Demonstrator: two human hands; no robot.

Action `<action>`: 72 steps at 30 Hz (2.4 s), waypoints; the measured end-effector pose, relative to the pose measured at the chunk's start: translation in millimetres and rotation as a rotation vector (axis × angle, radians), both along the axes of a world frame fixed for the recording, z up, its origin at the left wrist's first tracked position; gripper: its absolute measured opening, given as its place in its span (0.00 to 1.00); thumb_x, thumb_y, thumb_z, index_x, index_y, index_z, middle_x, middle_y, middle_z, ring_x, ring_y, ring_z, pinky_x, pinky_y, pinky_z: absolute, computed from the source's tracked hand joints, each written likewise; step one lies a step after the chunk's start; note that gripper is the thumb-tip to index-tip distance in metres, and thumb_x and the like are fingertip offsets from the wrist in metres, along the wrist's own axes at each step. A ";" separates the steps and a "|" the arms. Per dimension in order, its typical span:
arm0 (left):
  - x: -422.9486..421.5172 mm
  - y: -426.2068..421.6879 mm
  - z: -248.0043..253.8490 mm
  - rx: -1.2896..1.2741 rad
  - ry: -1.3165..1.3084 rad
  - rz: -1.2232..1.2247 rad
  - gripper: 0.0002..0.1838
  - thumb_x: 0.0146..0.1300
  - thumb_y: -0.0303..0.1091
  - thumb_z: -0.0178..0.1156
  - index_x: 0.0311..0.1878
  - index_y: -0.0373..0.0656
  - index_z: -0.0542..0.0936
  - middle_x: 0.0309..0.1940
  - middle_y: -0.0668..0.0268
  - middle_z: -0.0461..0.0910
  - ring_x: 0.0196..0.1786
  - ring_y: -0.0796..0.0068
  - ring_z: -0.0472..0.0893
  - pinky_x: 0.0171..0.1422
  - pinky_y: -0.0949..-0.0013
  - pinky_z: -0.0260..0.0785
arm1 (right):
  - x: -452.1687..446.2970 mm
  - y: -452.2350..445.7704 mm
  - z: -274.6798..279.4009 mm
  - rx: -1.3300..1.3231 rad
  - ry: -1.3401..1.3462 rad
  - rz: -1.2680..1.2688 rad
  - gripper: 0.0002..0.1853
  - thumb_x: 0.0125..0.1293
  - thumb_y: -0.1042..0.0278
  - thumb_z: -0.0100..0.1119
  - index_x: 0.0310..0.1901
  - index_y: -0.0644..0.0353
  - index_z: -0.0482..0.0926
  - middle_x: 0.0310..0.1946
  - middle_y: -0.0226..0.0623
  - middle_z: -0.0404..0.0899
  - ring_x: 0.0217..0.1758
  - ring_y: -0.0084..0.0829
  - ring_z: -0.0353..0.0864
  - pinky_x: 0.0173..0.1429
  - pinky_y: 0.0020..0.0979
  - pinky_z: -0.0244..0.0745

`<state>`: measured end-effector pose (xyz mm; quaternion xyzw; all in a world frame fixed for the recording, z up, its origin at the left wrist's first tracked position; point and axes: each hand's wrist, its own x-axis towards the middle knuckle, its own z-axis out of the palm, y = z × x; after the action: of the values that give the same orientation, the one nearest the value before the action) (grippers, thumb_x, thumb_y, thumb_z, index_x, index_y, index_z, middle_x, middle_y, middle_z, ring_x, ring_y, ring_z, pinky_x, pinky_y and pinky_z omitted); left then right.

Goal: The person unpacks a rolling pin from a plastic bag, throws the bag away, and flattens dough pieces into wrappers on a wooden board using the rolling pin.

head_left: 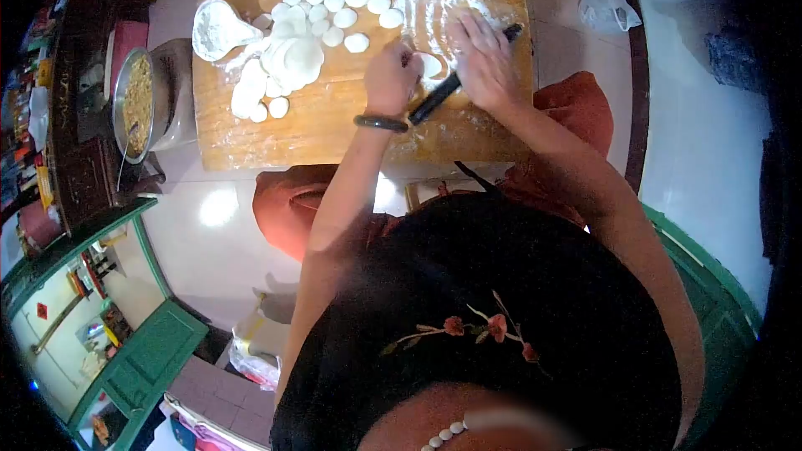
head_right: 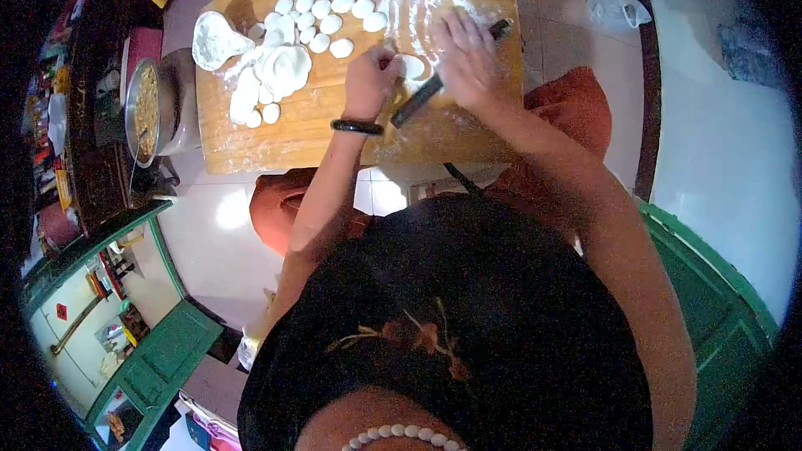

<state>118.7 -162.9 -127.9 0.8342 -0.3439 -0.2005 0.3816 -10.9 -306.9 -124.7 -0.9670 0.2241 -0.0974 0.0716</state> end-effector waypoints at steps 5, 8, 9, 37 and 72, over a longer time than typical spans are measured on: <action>-27.6 4.9 25.4 0.149 -0.130 -0.083 0.11 0.62 0.38 0.63 0.33 0.39 0.84 0.35 0.52 0.83 0.40 0.50 0.83 0.42 0.51 0.75 | 11.8 0.4 -3.7 0.032 0.009 0.040 0.34 0.66 0.69 0.55 0.73 0.66 0.61 0.77 0.51 0.57 0.80 0.47 0.55 0.81 0.50 0.46; -13.6 -8.2 7.1 0.143 -0.285 -0.096 0.12 0.63 0.39 0.62 0.36 0.39 0.84 0.33 0.49 0.83 0.38 0.45 0.83 0.42 0.49 0.74 | 46.1 -2.4 -11.3 0.017 -0.099 0.043 0.33 0.67 0.65 0.51 0.74 0.64 0.62 0.76 0.51 0.58 0.80 0.47 0.55 0.80 0.49 0.47; -9.5 -13.0 7.9 0.106 -0.297 -0.101 0.12 0.63 0.39 0.62 0.35 0.38 0.83 0.30 0.48 0.83 0.36 0.43 0.82 0.42 0.48 0.73 | 53.2 -1.4 -10.9 0.021 -0.102 0.024 0.33 0.67 0.66 0.51 0.74 0.63 0.62 0.76 0.51 0.59 0.80 0.47 0.55 0.80 0.49 0.47; -19.8 19.6 6.8 0.045 -0.025 -0.125 0.09 0.60 0.34 0.63 0.35 0.36 0.82 0.31 0.49 0.82 0.38 0.46 0.82 0.41 0.51 0.73 | 20.2 9.5 -7.8 -0.060 0.075 0.105 0.33 0.69 0.64 0.50 0.75 0.63 0.60 0.77 0.45 0.58 0.82 0.41 0.52 0.83 0.46 0.40; -22.2 31.9 15.0 0.186 -0.078 0.033 0.16 0.64 0.43 0.63 0.42 0.38 0.85 0.32 0.46 0.83 0.37 0.45 0.83 0.43 0.52 0.74 | 66.7 31.9 -10.6 -0.015 -0.019 0.051 0.34 0.68 0.66 0.46 0.76 0.63 0.57 0.78 0.49 0.56 0.82 0.42 0.51 0.83 0.50 0.37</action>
<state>96.6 -131.0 -112.9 0.8787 -0.3247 -0.1928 0.2919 55.8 -275.0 -135.3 -0.9720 0.1980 -0.1064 0.0689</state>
